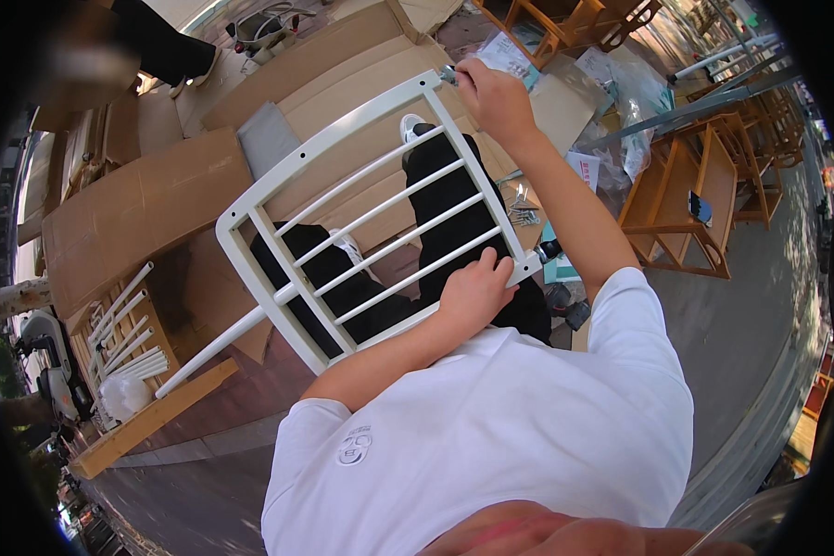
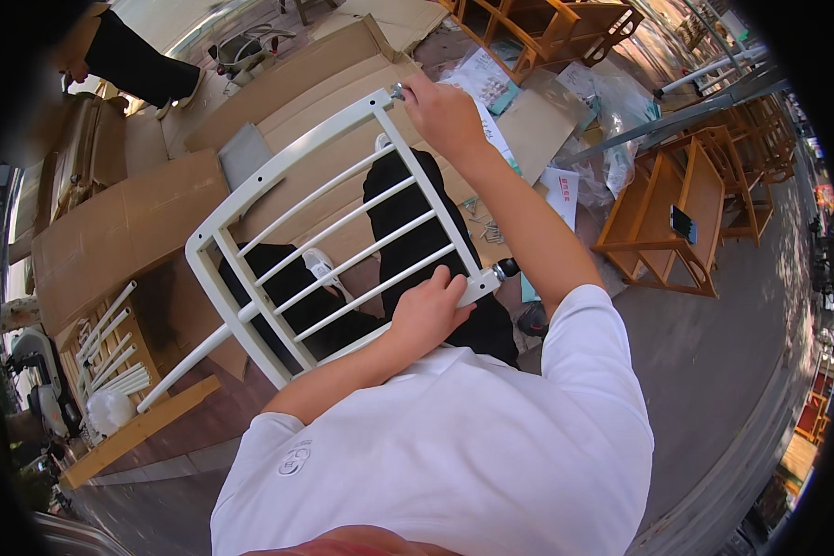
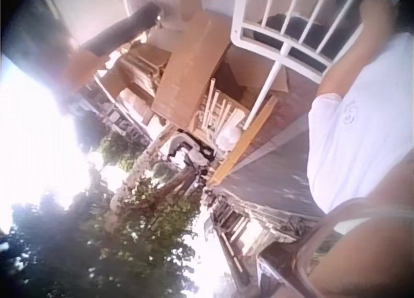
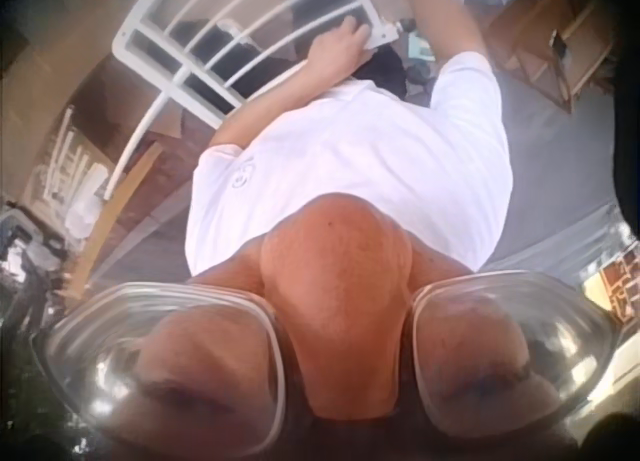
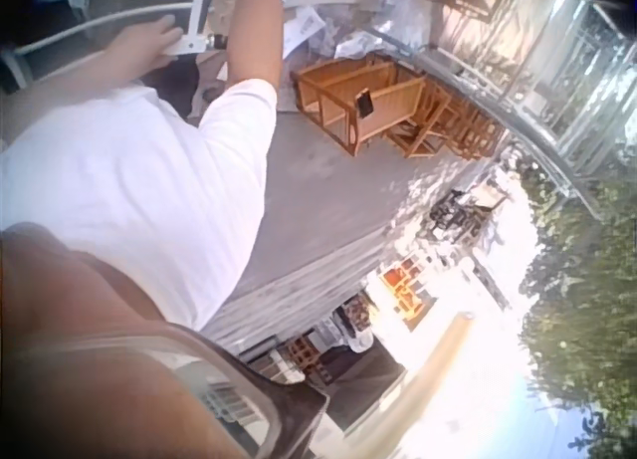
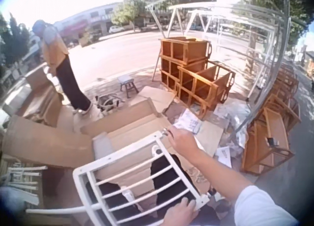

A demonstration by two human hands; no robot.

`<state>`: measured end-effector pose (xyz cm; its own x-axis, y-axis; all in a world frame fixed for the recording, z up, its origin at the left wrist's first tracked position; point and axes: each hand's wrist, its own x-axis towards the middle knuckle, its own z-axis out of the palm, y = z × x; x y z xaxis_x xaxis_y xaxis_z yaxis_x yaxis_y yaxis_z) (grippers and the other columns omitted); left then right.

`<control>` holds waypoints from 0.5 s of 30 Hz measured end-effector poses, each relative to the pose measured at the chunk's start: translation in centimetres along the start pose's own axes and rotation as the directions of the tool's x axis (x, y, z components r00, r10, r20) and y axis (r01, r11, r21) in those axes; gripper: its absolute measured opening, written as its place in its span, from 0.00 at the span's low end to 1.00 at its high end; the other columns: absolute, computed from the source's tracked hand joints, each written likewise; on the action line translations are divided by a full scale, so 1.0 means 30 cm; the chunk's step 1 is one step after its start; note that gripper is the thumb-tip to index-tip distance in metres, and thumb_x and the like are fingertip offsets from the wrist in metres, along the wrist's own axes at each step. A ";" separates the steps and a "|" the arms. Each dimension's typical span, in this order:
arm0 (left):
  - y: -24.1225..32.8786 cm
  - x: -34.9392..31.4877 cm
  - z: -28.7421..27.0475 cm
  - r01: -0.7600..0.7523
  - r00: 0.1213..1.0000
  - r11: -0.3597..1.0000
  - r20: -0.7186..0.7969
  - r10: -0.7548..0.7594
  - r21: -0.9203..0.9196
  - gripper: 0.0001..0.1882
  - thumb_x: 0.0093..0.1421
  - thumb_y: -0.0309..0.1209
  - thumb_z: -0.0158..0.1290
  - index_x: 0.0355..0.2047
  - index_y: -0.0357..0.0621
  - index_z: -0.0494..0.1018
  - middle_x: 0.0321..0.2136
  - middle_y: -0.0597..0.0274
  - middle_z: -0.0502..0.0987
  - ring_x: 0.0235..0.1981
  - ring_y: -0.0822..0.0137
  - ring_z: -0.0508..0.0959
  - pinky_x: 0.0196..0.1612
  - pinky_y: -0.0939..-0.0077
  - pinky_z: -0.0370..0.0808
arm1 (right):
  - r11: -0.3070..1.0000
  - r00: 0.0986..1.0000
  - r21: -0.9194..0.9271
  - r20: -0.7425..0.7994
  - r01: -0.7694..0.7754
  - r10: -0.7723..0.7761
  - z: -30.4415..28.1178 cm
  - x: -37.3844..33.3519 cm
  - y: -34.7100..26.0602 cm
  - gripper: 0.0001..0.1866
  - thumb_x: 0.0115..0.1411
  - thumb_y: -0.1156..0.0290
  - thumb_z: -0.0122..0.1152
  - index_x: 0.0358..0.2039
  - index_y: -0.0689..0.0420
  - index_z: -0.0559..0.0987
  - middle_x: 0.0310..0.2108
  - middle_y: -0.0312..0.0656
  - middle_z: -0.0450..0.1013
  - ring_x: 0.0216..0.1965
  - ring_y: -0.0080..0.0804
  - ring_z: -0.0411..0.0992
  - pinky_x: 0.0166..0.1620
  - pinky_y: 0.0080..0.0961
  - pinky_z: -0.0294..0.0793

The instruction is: The person assembles a white metal chair frame on a sidewalk. They attach wheels to the base, insert a long white pole into the frame, and use a cordless drill to secure components. The person then attaches additional metal bars and tightens screws by hand.

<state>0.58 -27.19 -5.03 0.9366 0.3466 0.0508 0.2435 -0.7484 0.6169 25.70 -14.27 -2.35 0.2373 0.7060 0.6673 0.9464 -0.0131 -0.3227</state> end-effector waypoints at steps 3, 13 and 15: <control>-0.014 -0.006 0.010 0.003 1.000 1.000 -0.006 -0.003 0.003 0.18 0.56 0.38 0.65 0.38 0.45 0.68 0.34 0.56 0.68 0.30 0.57 0.79 0.28 0.64 0.78 | 0.994 0.999 -0.097 0.017 0.051 -0.050 0.016 -0.013 -0.034 0.03 0.62 0.70 0.61 0.35 0.54 0.76 0.22 0.43 0.77 0.25 0.43 0.78 0.29 0.37 0.76; -0.021 -0.011 0.013 -0.006 1.000 1.000 -0.009 0.006 0.018 0.20 0.55 0.39 0.66 0.39 0.46 0.69 0.35 0.57 0.68 0.30 0.60 0.79 0.27 0.66 0.77 | 0.975 0.999 -0.218 -0.003 0.031 -0.033 0.024 -0.012 -0.095 0.04 0.62 0.70 0.62 0.37 0.54 0.79 0.22 0.43 0.77 0.25 0.41 0.78 0.28 0.36 0.75; -0.019 -0.010 0.013 -0.011 1.000 1.000 -0.017 0.011 0.022 0.20 0.55 0.40 0.66 0.39 0.46 0.69 0.35 0.57 0.68 0.29 0.60 0.79 0.27 0.67 0.77 | 0.981 0.998 -0.195 -0.058 0.008 -0.020 0.031 -0.020 -0.085 0.05 0.62 0.70 0.63 0.38 0.54 0.80 0.23 0.43 0.77 0.25 0.42 0.78 0.28 0.36 0.75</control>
<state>0.25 -27.09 -5.71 0.9350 0.3476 0.0707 0.2390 -0.7645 0.5987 22.93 -13.99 -2.56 0.2310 0.6637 0.7115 0.9728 -0.1450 -0.1806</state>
